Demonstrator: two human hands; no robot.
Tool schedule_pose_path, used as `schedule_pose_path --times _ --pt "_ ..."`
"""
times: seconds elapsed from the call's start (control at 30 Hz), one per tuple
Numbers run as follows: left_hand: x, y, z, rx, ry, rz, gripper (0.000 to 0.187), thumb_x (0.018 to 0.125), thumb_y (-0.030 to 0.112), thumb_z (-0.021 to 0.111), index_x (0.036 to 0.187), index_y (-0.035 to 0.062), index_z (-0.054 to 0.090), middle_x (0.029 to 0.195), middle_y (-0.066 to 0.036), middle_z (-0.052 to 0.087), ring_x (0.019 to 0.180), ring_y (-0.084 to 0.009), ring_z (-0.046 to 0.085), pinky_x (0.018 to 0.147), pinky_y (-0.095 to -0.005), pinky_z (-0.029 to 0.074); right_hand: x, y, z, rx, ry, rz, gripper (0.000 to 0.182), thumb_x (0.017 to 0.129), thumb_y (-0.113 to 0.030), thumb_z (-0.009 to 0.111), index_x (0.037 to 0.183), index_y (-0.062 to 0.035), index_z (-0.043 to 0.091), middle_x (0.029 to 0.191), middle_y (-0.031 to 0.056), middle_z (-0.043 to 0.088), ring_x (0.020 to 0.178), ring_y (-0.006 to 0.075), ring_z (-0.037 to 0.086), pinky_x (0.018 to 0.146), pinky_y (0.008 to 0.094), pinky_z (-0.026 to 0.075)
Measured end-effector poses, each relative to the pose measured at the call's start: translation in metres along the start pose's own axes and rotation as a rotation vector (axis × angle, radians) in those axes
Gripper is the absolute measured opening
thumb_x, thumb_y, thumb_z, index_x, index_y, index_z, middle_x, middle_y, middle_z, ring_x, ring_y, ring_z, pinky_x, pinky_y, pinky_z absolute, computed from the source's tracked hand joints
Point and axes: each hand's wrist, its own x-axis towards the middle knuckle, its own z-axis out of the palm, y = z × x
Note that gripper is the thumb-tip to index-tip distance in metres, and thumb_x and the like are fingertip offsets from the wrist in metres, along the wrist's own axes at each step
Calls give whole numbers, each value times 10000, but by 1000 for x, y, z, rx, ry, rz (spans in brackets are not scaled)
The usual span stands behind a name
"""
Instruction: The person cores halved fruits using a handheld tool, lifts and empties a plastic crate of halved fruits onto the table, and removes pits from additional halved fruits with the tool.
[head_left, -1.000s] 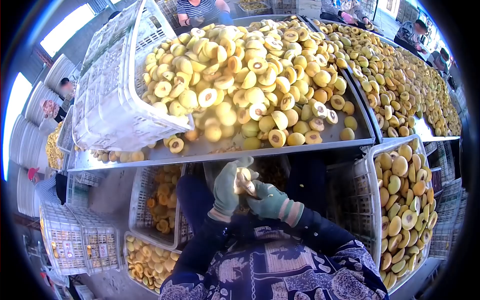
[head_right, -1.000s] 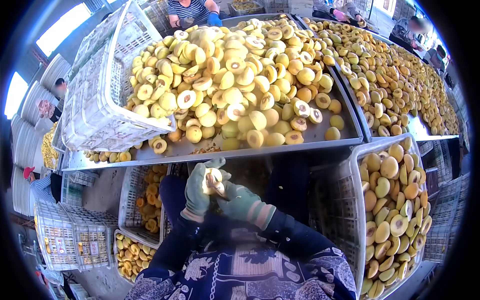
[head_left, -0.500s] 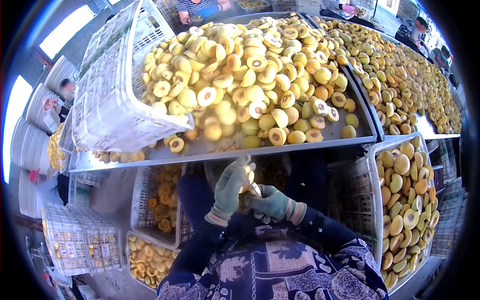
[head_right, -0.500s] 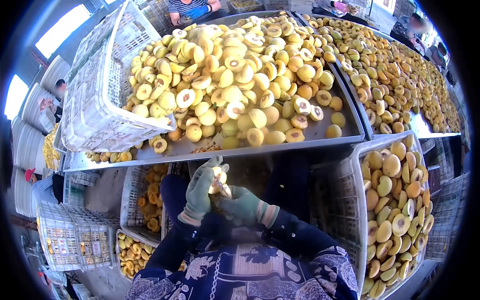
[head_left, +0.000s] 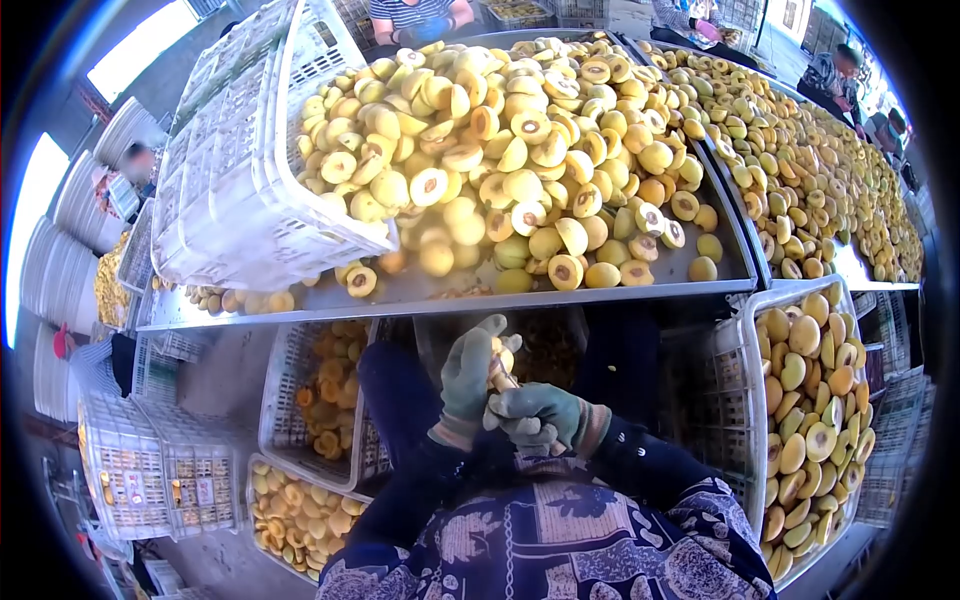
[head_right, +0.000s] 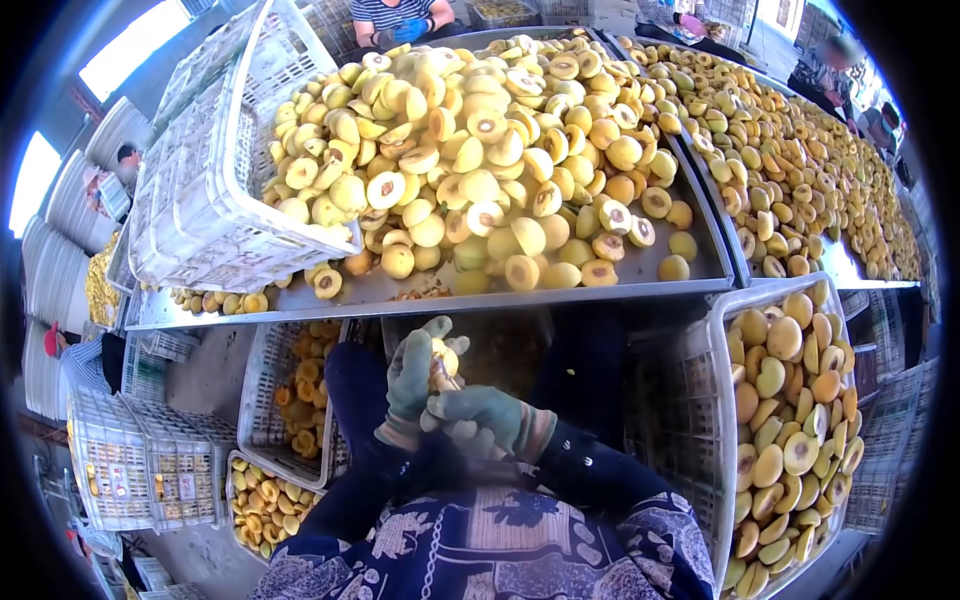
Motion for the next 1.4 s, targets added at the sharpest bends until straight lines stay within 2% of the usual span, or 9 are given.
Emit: schedule_pose_path --times 0.2,0.3,0.5,0.73,0.9,1.0,1.07,1.27,1.4 --pt "-11 24 7 11 11 -94 395 954 330 553 1252 70 553 1013 -115 621 667 -94 557 568 -235 523 14 13 -8 221 -178 -35 286 981 -227 462 1018 33 576 572 -26 495 378 51 423 342 190 365" --pt "-12 33 -6 -198 -55 -325 435 955 379 546 1232 43 551 1043 -116 606 791 -144 594 602 -265 545 10 -4 29 -464 303 7 220 940 -253 543 980 -41 585 601 -15 532 418 43 441 361 156 345" --pt "-11 28 -14 -77 -28 -172 501 935 441 556 1242 46 530 1056 -115 607 940 -186 621 664 -286 564 12 -8 34 -191 179 63 243 946 -259 542 963 -20 586 597 -16 531 411 31 414 363 141 330" --pt "2 29 -20 66 142 -143 511 941 444 520 1352 149 452 1137 -162 613 665 -168 630 545 -264 534 36 23 0 309 -300 -68 314 1016 -199 382 1067 53 562 573 -57 483 382 19 399 371 170 379" --pt "26 57 -100 273 518 304 487 905 462 582 1185 63 560 890 -132 685 503 -183 628 447 -250 512 27 2 5 99 64 -65 245 963 -253 521 983 -16 581 569 -26 487 390 29 394 340 160 324" --pt "29 98 -145 624 729 532 505 890 234 675 1313 27 493 1151 -115 593 1038 -181 554 864 -308 494 31 3 -12 26 389 -97 207 934 -250 572 944 -44 590 614 -22 502 425 39 417 365 160 340" --pt "41 99 -175 1233 693 755 455 885 195 672 1280 15 534 1166 -132 603 1065 -216 559 922 -328 465 29 6 -21 -17 487 -169 236 937 -291 559 942 -55 574 590 -15 487 411 54 397 363 165 325" --pt "88 59 -51 1361 -84 1127 290 864 27 649 1152 32 627 1064 -125 670 936 -239 658 828 -330 532 6 -5 -20 -119 610 -359 201 898 -258 603 901 -57 596 632 2 534 452 98 470 384 223 365" --pt "118 16 54 1353 -460 765 410 855 201 633 1233 63 553 1188 -187 605 1065 -326 605 911 -390 484 -19 -4 -38 -208 625 -351 169 883 -232 624 892 -65 603 698 33 579 542 107 531 433 231 400"
